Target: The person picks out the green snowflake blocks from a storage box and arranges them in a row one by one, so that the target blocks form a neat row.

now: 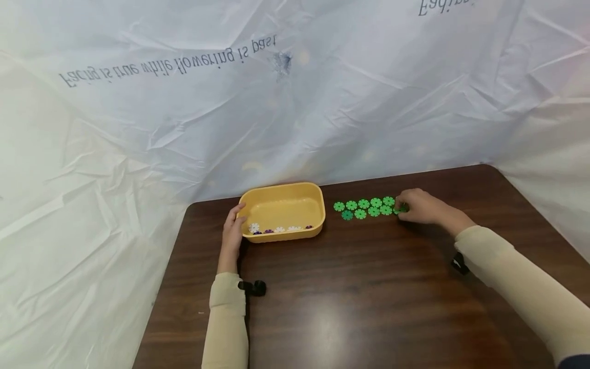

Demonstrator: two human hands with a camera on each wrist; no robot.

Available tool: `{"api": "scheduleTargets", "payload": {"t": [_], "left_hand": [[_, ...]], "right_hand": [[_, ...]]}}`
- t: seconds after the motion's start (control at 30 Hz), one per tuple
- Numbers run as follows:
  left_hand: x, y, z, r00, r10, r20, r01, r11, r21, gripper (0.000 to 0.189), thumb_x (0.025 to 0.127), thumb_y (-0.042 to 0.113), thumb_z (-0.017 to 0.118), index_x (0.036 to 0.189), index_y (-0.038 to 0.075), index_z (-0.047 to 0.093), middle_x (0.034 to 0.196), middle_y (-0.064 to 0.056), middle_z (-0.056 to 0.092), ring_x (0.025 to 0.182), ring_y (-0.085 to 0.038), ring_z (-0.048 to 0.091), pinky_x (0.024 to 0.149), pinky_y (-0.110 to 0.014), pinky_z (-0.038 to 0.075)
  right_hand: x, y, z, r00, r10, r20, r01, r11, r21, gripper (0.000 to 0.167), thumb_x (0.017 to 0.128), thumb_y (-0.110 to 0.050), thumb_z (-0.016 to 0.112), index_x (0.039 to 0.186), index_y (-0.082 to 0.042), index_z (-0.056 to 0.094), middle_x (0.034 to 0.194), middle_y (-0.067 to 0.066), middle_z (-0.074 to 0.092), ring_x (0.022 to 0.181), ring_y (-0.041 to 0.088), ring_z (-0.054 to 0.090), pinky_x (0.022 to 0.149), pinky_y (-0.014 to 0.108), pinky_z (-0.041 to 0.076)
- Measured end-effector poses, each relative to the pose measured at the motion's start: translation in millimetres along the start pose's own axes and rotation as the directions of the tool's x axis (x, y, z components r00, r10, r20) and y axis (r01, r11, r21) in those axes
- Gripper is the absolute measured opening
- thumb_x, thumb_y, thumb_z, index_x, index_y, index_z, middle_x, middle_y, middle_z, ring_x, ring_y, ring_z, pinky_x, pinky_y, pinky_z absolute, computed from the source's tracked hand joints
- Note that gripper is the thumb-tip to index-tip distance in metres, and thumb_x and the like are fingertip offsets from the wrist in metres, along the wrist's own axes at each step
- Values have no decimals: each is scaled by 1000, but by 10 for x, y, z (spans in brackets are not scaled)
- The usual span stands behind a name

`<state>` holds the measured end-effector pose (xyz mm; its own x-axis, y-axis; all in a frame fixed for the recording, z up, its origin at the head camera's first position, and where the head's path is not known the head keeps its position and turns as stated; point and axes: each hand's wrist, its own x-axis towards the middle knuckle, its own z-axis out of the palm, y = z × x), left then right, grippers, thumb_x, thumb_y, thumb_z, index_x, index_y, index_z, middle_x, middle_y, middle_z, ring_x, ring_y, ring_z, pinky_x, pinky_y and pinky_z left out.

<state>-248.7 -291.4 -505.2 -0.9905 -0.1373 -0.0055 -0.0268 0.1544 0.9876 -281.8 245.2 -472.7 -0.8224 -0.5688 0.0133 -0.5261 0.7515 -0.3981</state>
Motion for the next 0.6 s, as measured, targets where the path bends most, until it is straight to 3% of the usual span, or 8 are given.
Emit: {"api": "scheduleTargets", "payload": {"t": [0.1, 0.37, 0.6], "left_hand": [[57, -106, -14, 1000, 20, -12, -20, 1000, 1, 46, 110, 13, 46, 155, 11, 52, 170, -11, 33, 155, -31, 29, 121, -51, 27], [19, -109, 8, 1000, 10, -12, -10, 1000, -4, 46, 110, 12, 46, 155, 11, 52, 169, -10, 34, 156, -30, 27, 123, -51, 24], [13, -87, -5, 1000, 17, -8, -17, 1000, -26, 47, 110, 12, 46, 157, 11, 51, 170, -10, 31, 156, -31, 27, 122, -51, 26]], "right_hand": [[5, 0, 16, 1000, 7, 1, -7, 1000, -17, 12, 91, -3, 78, 103, 0, 78, 109, 17, 74, 86, 25, 68, 74, 49, 57], [-70, 26, 93, 999, 32, -21, -32, 999, -15, 16, 93, -2, 76, 108, 3, 78, 111, 19, 71, 95, 35, 68, 79, 53, 57], [-140, 9, 107, 996, 24, -89, -24, 1000, 1, 15, 94, -2, 76, 109, 0, 78, 107, 15, 70, 97, 35, 68, 83, 54, 57]]}}
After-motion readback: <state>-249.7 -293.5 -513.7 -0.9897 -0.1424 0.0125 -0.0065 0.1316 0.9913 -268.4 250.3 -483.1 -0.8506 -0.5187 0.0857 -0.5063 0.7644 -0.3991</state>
